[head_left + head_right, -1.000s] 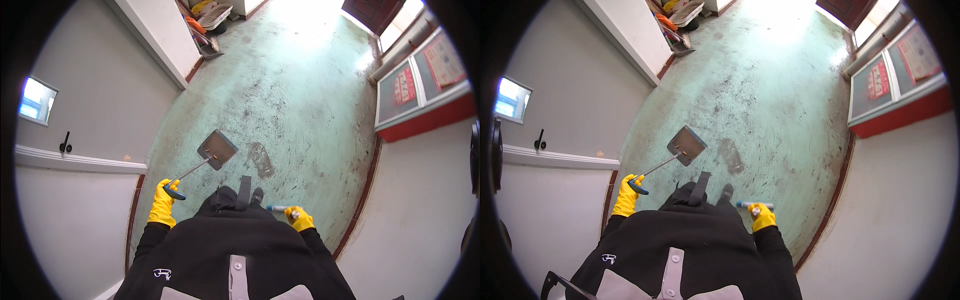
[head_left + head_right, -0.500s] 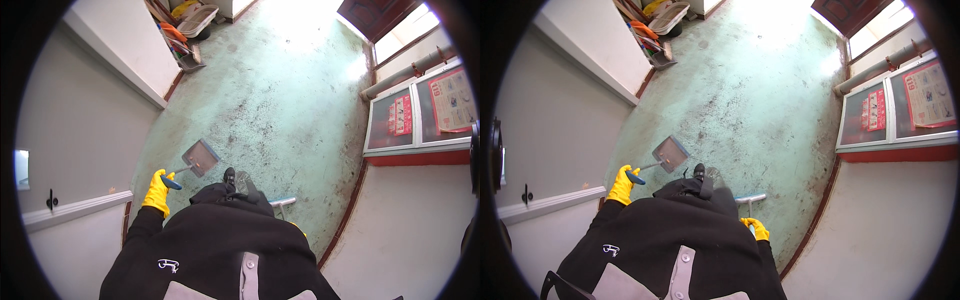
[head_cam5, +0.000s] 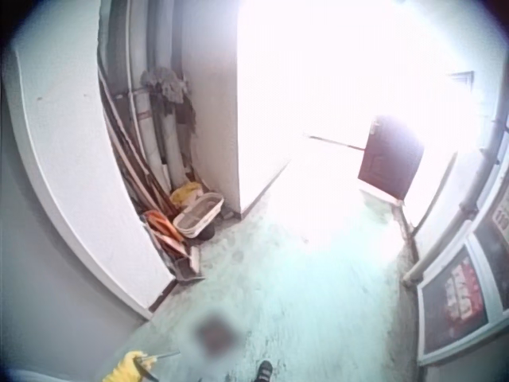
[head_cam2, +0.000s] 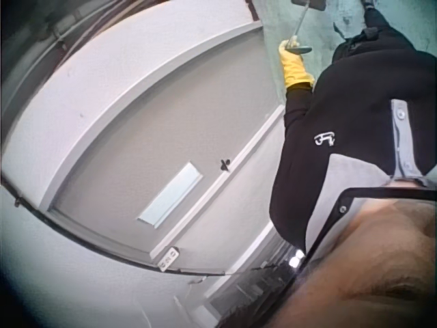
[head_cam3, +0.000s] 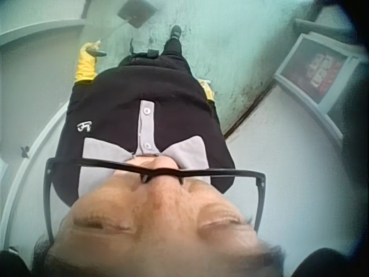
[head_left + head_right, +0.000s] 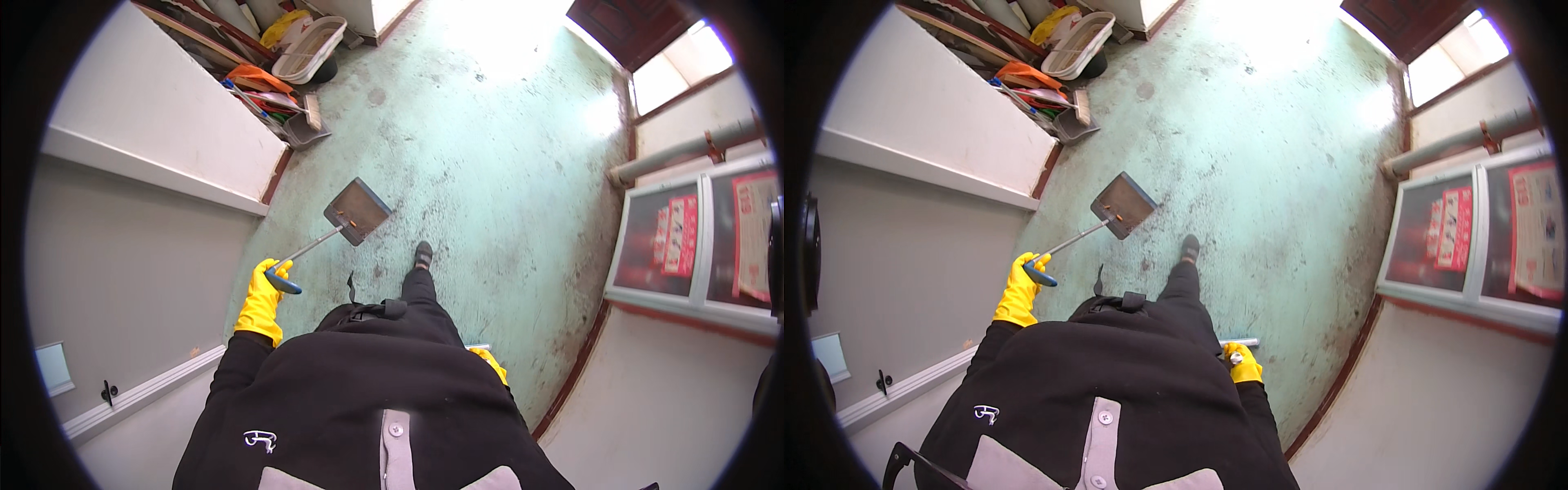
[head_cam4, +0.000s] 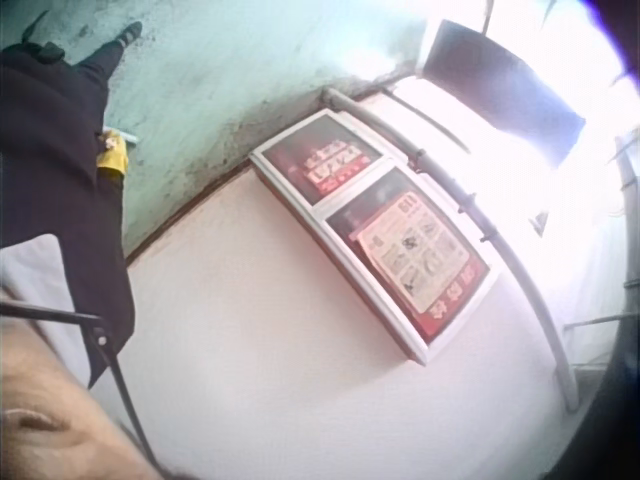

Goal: The person puts on yellow rubber gloves, then uses a broom and dustpan to sweep debris along a hallway floor. They walk through the corridor, sweeping toward a collection point and continuing to gather scattered dirt and small items.

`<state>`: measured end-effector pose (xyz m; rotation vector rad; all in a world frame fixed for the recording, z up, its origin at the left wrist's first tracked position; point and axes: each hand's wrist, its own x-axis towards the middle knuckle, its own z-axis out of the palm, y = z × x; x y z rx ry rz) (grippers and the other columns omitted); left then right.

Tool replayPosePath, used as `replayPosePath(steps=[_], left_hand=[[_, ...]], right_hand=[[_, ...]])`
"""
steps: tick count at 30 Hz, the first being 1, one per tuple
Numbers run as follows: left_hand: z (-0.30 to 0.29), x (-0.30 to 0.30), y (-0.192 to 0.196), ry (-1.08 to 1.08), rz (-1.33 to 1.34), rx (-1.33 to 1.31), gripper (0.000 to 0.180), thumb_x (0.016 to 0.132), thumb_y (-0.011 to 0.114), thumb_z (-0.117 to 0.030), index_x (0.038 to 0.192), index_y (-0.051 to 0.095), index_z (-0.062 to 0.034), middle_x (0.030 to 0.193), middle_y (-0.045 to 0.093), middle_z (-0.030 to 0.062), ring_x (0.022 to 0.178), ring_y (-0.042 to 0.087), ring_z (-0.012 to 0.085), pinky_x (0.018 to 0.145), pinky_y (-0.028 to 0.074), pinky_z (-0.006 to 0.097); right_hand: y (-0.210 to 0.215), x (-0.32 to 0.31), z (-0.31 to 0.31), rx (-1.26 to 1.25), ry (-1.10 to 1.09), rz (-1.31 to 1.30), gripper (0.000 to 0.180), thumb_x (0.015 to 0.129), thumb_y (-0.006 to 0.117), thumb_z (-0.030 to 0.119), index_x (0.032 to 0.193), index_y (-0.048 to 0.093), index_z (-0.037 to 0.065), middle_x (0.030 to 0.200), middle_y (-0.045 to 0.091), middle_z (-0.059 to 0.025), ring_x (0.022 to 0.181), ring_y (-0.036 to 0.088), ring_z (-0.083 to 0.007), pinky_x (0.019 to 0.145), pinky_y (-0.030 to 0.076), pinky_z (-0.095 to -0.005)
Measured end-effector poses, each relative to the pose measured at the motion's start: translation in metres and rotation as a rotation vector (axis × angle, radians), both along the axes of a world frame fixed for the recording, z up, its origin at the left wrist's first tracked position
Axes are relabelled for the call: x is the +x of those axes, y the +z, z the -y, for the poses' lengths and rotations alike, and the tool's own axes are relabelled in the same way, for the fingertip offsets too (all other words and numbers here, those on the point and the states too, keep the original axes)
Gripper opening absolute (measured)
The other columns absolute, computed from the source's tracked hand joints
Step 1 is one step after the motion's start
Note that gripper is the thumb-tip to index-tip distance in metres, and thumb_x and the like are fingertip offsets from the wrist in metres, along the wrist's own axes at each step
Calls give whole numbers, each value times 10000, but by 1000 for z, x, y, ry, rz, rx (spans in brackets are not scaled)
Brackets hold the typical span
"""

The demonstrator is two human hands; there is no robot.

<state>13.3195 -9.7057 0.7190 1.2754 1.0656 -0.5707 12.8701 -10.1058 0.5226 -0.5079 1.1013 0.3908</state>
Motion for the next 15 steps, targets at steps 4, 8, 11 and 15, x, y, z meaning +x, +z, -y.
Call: replayPosePath(steps=[4,8,11,15], left_hand=[[43,37,15,61,-5,18,287,822,473,-310,842,620,-65,833,675,73,516,556,124,465,449,237],[79,92,22,38,-28,63,306,828,463,-315,850,626,-56,828,675,74,524,559,126,468,447,240],[86,115,17,115,-76,58,325,827,462,-337,854,634,-62,827,676,60,542,564,121,446,416,240],[93,132,-15,114,-87,-4,306,819,488,-339,884,586,-58,854,670,94,560,576,152,489,457,260]], right_hand=[[28,109,88,-679,557,199,170,857,527,170,933,594,33,768,612,-22,694,601,-132,625,468,-205],[19,263,148,260,-341,-172,136,841,554,170,800,590,46,671,584,-49,558,568,-147,520,484,-257],[14,336,171,99,-173,-93,143,798,609,162,823,604,21,683,598,-61,603,585,-183,526,479,-252],[42,367,183,-154,-161,21,173,810,581,156,881,607,1,736,613,-93,630,595,-182,545,480,-265]])
